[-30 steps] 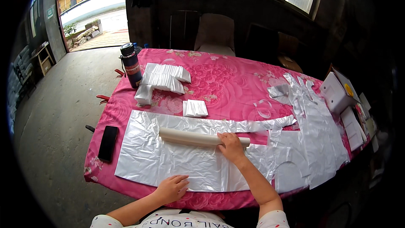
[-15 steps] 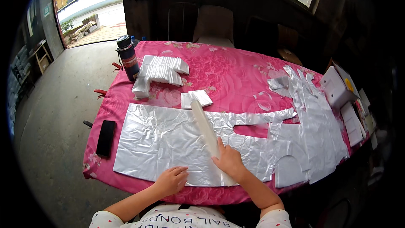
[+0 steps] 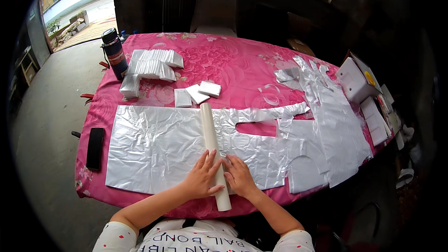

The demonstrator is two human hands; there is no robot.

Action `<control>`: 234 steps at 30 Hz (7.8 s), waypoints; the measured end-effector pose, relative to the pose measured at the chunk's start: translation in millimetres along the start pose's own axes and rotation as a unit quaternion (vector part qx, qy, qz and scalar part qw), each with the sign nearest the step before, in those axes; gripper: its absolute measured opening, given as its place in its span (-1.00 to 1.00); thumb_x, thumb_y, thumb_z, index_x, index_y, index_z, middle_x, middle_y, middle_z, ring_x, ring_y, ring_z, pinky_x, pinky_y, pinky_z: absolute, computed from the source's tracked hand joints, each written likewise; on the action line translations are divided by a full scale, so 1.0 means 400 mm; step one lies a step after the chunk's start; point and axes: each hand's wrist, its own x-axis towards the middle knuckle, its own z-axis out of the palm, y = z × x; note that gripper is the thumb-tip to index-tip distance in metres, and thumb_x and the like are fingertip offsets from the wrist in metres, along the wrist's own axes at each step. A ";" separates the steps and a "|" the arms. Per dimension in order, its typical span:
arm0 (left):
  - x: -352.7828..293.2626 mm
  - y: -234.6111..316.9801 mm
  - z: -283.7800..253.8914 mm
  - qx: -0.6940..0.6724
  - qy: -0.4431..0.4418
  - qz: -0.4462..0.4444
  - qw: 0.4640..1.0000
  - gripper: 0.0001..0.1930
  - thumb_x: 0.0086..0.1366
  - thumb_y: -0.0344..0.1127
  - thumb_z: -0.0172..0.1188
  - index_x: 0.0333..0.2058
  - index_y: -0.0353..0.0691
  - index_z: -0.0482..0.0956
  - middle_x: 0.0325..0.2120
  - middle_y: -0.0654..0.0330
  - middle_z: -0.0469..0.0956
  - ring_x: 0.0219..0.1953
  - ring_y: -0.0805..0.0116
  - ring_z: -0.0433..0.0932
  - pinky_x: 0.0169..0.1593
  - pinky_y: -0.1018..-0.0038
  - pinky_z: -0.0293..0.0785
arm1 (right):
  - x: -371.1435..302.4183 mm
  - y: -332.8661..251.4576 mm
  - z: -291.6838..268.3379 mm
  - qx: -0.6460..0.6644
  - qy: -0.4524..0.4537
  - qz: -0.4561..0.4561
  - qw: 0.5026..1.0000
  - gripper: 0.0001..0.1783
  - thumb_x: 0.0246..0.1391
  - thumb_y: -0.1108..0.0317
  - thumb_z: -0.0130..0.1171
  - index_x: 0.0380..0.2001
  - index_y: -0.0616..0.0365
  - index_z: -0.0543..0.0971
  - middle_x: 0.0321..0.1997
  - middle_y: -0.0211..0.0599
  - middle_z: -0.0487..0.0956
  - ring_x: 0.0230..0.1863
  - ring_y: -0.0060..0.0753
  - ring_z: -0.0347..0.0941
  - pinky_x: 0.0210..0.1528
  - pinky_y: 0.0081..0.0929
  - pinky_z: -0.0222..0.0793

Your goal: The person repeatedly wraps small white rectangular items in clear plastic film on a pink tablecloth. They unroll the film, place an item, fold the film around it, and set the wrapped item aside. The process is repeated multiple times throughout the clip.

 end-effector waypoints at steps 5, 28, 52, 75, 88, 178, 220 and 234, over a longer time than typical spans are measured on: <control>0.036 0.044 0.000 0.050 -0.038 -0.012 0.998 -0.24 0.08 0.19 0.06 0.09 -0.34 0.29 0.19 -0.18 0.02 0.25 -0.26 -0.09 0.27 0.07 -0.08 | -0.033 0.122 -0.091 -0.119 -0.052 0.031 0.991 -0.39 0.05 0.15 0.05 0.15 0.14 0.26 0.28 -0.14 0.16 0.30 -0.10 0.03 0.28 -0.24 -0.05; 0.039 0.053 0.039 -0.016 -0.011 -0.012 1.000 -0.28 0.17 0.06 0.04 0.15 -0.37 0.17 0.24 -0.22 -0.11 0.29 -0.14 -0.14 0.28 0.15 -0.10 | -0.200 0.480 -0.382 -0.292 0.209 0.281 0.890 -0.84 -0.07 0.38 0.15 -0.40 0.23 0.52 -0.23 -0.22 0.57 -0.10 -0.13 0.44 0.02 -0.31 0.27; -0.195 -0.343 -0.312 -0.459 -0.099 -0.449 0.760 -0.68 0.08 -0.44 0.22 -0.15 -0.33 0.47 -0.43 0.20 0.56 -0.46 0.48 0.51 -0.34 0.57 0.42 | -0.113 -0.232 -0.110 -0.065 0.090 0.090 0.990 -0.45 -0.22 0.15 0.33 -0.17 0.19 0.43 -0.23 -0.15 0.47 -0.24 -0.18 0.42 -0.30 -0.32 0.39; 0.059 0.036 -0.028 -0.050 0.047 -0.029 0.997 -0.48 0.11 -0.42 0.07 0.06 -0.46 0.24 0.13 -0.11 0.20 0.17 -0.03 0.18 0.18 0.24 0.17 | -0.175 -0.238 -0.086 0.024 -0.102 0.354 0.929 -0.54 -0.10 0.14 0.19 -0.25 0.29 0.39 -0.47 0.04 0.55 -0.42 0.06 0.51 -0.35 -0.18 0.42; 0.023 0.004 0.091 0.070 0.012 -0.054 0.996 -0.40 0.18 -0.24 -0.17 0.12 -0.58 0.10 0.18 -0.25 0.07 0.27 -0.08 0.00 0.30 0.17 -0.14 | -0.058 -0.133 -0.128 0.116 -0.135 0.338 0.924 -0.43 -0.08 -0.06 0.23 -0.38 0.37 0.52 -0.58 -0.17 0.56 -0.54 -0.41 0.52 -0.43 -0.51 0.42; -0.222 -0.144 -0.236 0.041 0.279 -0.187 0.941 -0.51 0.17 -0.31 0.06 0.09 -0.27 0.26 0.24 -0.06 0.01 0.28 0.00 -0.07 0.27 0.18 -0.19 | 0.123 -0.062 -0.038 -0.040 -0.172 -0.193 0.965 -0.30 0.09 -0.13 -0.13 0.15 0.15 0.28 0.31 -0.07 0.11 0.37 -0.01 -0.15 0.33 -0.16 -0.20; -0.450 -0.001 -0.334 -0.724 0.162 -0.396 0.541 -0.31 -0.10 -0.21 0.34 0.00 -0.36 0.28 -0.27 0.09 0.49 -0.40 0.42 0.52 -0.30 0.50 0.50 | 0.452 -0.529 0.290 0.801 -0.156 0.203 0.541 -0.47 -0.07 0.35 0.20 -0.11 0.31 0.18 -0.31 -0.17 0.40 -0.34 -0.44 0.46 -0.32 -0.45 0.48; -0.363 0.012 -0.249 -0.817 0.036 -0.353 0.454 -0.54 -0.06 -0.27 0.31 -0.19 -0.30 0.36 -0.54 0.26 0.39 -0.58 0.48 0.39 -0.49 0.53 0.36 | 0.323 -0.449 0.168 0.792 -0.102 0.222 0.560 -0.25 -0.11 0.25 0.23 0.05 0.31 0.06 -0.37 -0.27 0.37 -0.34 -0.48 0.40 -0.27 -0.43 0.46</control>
